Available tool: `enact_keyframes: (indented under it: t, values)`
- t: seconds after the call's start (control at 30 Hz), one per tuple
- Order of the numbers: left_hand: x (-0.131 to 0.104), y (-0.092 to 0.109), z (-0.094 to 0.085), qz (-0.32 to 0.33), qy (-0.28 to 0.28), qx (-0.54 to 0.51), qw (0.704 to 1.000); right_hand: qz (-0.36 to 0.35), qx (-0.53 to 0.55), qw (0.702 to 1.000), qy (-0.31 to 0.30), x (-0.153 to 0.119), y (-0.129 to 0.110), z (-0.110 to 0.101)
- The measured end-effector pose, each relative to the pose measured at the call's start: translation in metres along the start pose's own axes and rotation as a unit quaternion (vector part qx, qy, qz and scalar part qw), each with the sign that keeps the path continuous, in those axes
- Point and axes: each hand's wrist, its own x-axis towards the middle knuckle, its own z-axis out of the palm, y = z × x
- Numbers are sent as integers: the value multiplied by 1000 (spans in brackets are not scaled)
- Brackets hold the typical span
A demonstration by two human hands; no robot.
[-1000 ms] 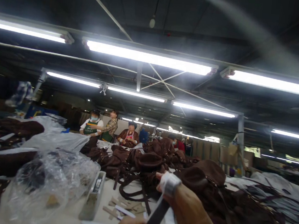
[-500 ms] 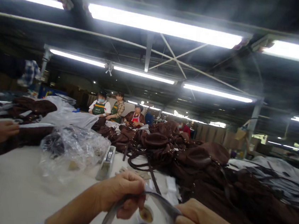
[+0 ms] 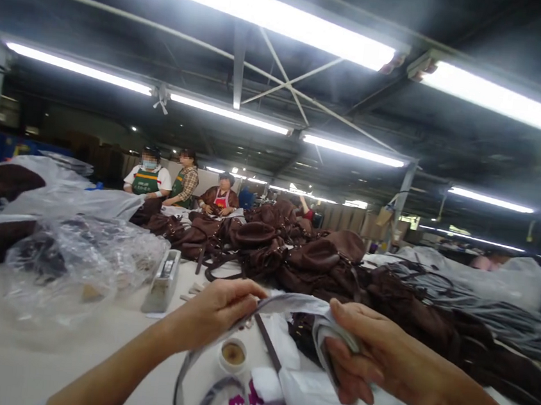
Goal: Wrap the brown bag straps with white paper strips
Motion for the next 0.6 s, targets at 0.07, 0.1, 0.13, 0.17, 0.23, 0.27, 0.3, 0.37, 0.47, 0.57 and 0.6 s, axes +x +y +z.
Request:
enact_keyframes:
  t: [0.07,0.1,0.13,0.17,0.23,0.27,0.3,0.37,0.47,0.57,0.6]
  values:
    - [-4,13,4,35,27,86,995,-13,-11,1000,16,-6,-8,-3]
    - [-6,17,6,42,27,98,994,-22,-29,999,22,-9,-12,-4]
    - [-6,20,8,42,20,89,995,-32,-49,998,24,-12,-17,-6]
    - [-4,21,11,40,10,71,997,-41,-61,997,20,-15,-21,-7]
    - [2,18,16,41,0,50,998,-57,-45,997,6,-21,-26,-8]
    - [6,15,18,48,5,55,997,-67,-22,998,-5,-23,-26,-8]
    - [11,13,20,56,13,65,996,-78,3,997,-14,-25,-26,-8]
    - [19,9,23,66,26,46,996,-103,30,994,-21,-27,-26,-8]
    - [25,8,25,25,-28,-106,994,-122,-8,992,-19,-32,-26,-10]
    - [25,13,24,-20,-91,-195,976,-123,-22,992,-14,-42,-29,-14]
    - [26,14,23,-26,-94,-205,974,-125,-1,992,-16,-46,-30,-15]
